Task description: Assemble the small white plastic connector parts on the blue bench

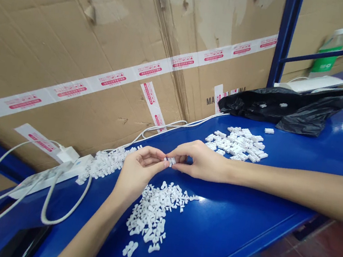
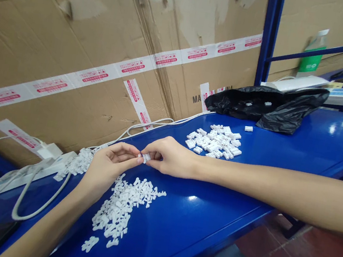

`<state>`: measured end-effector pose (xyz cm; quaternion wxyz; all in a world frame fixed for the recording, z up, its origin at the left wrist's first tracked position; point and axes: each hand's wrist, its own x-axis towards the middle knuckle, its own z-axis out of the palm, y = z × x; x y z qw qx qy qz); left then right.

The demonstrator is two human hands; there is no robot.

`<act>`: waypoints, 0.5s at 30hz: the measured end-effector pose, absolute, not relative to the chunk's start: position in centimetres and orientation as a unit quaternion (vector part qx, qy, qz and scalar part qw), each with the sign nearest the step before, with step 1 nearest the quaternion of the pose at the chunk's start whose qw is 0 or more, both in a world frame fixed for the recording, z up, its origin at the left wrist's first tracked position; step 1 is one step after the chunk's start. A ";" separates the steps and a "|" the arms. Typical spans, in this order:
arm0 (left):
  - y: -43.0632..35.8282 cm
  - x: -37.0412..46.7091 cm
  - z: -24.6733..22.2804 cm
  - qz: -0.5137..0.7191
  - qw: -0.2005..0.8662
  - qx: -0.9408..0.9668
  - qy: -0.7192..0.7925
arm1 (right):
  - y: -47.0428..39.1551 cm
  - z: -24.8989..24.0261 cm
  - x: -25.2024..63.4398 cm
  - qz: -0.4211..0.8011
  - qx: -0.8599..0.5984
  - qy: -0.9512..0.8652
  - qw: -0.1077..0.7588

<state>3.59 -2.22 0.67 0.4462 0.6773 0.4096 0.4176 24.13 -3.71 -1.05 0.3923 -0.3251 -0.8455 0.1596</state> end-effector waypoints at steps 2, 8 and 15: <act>-2.2 3.6 0.6 0.424 0.447 0.675 0.407 | -3.7 -1.0 24.1 0.157 -0.326 -0.846 0.392; -2.2 3.6 0.5 0.429 0.439 0.673 0.413 | -3.7 -1.1 24.1 0.154 -0.339 -0.842 0.391; -2.1 3.5 0.7 0.426 0.435 0.670 0.424 | -3.7 -1.1 24.1 0.146 -0.341 -0.844 0.387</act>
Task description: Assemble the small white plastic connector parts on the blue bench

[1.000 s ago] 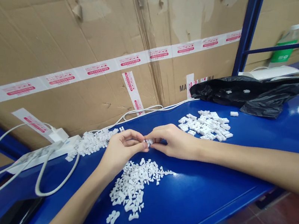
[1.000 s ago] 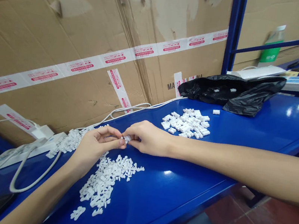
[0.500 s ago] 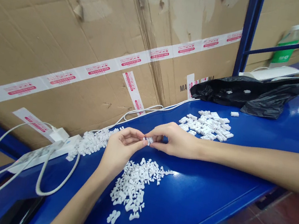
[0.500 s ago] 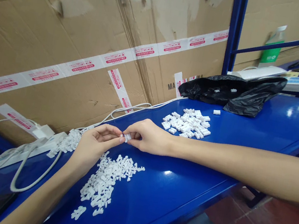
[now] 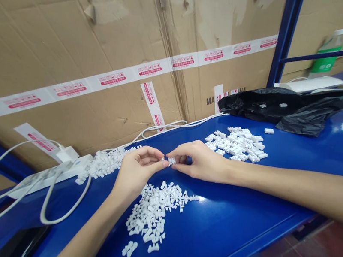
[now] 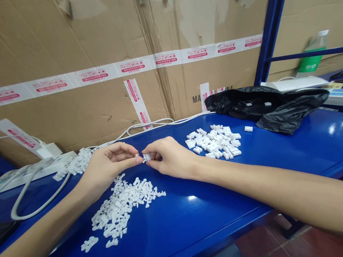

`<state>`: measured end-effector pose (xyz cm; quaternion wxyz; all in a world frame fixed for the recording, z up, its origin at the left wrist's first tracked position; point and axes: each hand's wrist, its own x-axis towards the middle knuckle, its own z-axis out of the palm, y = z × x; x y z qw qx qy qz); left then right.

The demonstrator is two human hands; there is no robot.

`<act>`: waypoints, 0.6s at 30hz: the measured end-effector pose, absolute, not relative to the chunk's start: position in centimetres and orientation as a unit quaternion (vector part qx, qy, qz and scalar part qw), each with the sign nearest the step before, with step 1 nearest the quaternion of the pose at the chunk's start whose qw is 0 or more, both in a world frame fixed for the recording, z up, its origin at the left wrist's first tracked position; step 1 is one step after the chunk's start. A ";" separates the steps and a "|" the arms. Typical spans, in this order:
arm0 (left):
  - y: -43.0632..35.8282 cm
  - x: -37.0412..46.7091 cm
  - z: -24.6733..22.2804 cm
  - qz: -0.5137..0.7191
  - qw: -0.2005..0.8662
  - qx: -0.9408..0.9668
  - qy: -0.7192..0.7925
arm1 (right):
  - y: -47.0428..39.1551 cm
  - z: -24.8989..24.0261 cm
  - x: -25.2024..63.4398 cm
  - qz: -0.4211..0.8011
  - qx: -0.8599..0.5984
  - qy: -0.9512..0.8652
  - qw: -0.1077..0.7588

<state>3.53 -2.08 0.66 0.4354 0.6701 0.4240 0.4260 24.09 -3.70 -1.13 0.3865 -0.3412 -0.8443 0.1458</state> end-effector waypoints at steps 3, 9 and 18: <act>-2.1 3.5 0.7 0.428 0.434 0.669 0.426 | -3.7 -1.1 24.1 0.130 -0.334 -0.852 0.381; -2.3 3.7 0.8 0.427 0.438 0.665 0.429 | -3.6 -1.0 24.2 0.107 -0.318 -0.871 0.359; -2.6 3.8 0.9 0.433 0.419 0.686 0.407 | -3.8 -1.1 24.1 0.172 -0.323 -0.845 0.390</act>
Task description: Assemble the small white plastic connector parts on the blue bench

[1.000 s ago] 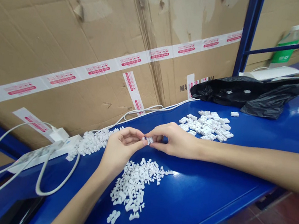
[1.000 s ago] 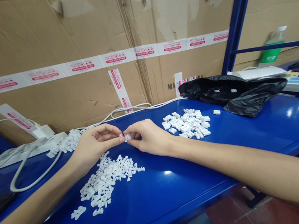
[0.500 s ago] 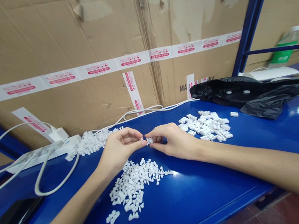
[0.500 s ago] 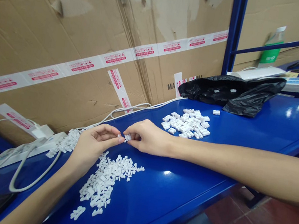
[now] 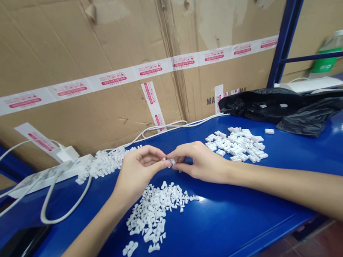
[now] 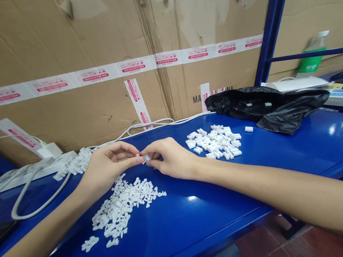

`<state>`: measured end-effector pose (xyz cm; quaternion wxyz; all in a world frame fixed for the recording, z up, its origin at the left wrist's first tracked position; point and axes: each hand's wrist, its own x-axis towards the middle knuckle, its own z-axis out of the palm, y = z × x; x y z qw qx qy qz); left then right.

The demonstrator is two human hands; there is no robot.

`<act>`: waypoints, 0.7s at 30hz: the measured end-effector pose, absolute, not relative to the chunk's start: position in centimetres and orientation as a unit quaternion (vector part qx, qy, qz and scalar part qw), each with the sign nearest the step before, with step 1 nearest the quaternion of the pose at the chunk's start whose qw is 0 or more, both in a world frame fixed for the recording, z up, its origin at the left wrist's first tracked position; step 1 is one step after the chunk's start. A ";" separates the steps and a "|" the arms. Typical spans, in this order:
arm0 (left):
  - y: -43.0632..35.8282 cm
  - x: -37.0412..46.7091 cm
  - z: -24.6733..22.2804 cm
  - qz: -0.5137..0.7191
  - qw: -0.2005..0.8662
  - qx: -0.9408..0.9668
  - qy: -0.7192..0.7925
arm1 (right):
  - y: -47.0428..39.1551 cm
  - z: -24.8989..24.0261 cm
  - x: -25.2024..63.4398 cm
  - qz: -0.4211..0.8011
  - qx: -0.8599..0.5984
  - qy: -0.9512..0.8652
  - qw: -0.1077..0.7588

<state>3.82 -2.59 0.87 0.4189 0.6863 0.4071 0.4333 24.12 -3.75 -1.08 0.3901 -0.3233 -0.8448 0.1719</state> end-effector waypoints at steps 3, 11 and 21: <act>-2.7 3.9 1.0 0.437 0.418 0.689 0.400 | -3.8 -1.0 24.0 0.243 -0.321 -0.821 0.405; -2.7 3.8 1.1 0.457 0.420 0.681 0.388 | -3.7 -1.1 24.0 0.319 -0.304 -0.789 0.429; -2.7 3.8 1.4 0.476 0.405 0.676 0.390 | -3.9 -0.8 24.1 0.217 -0.280 -0.827 0.436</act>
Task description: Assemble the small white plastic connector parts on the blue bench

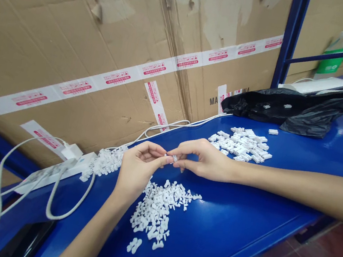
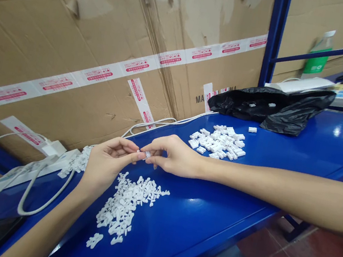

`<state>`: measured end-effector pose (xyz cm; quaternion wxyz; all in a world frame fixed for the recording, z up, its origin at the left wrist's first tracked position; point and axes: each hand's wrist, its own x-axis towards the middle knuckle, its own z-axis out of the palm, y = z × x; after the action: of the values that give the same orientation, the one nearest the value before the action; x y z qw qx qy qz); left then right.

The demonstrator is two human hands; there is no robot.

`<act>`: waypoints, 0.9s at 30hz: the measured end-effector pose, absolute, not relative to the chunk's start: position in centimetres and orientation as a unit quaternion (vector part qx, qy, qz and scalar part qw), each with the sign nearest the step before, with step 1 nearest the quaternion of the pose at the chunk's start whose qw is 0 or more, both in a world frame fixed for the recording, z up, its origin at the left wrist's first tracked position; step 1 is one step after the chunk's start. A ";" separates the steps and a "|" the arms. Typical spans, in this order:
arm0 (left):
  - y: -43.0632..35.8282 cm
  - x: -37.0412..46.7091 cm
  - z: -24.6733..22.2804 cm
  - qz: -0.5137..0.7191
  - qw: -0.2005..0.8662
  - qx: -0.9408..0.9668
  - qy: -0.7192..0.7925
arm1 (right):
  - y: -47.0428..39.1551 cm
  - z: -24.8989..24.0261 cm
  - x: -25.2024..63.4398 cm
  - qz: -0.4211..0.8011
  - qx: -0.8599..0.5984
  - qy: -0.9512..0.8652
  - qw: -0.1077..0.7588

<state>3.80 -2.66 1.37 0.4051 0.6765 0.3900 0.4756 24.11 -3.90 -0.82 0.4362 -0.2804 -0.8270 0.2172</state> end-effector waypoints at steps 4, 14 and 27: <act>-2.4 3.6 1.2 0.488 0.414 0.663 0.388 | -3.8 -0.8 24.0 0.182 -0.326 -0.826 0.422; -2.4 3.8 0.8 0.465 0.449 0.650 0.399 | -3.6 -1.0 24.0 0.226 -0.397 -0.788 0.412; -1.6 3.3 0.2 0.344 0.393 0.691 0.500 | -3.3 -0.8 24.5 0.214 -0.460 -0.781 0.364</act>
<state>3.28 -1.62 0.22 0.3934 0.6907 0.5001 0.3436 24.47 -3.33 -0.84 0.3642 -0.4597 -0.7812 0.2141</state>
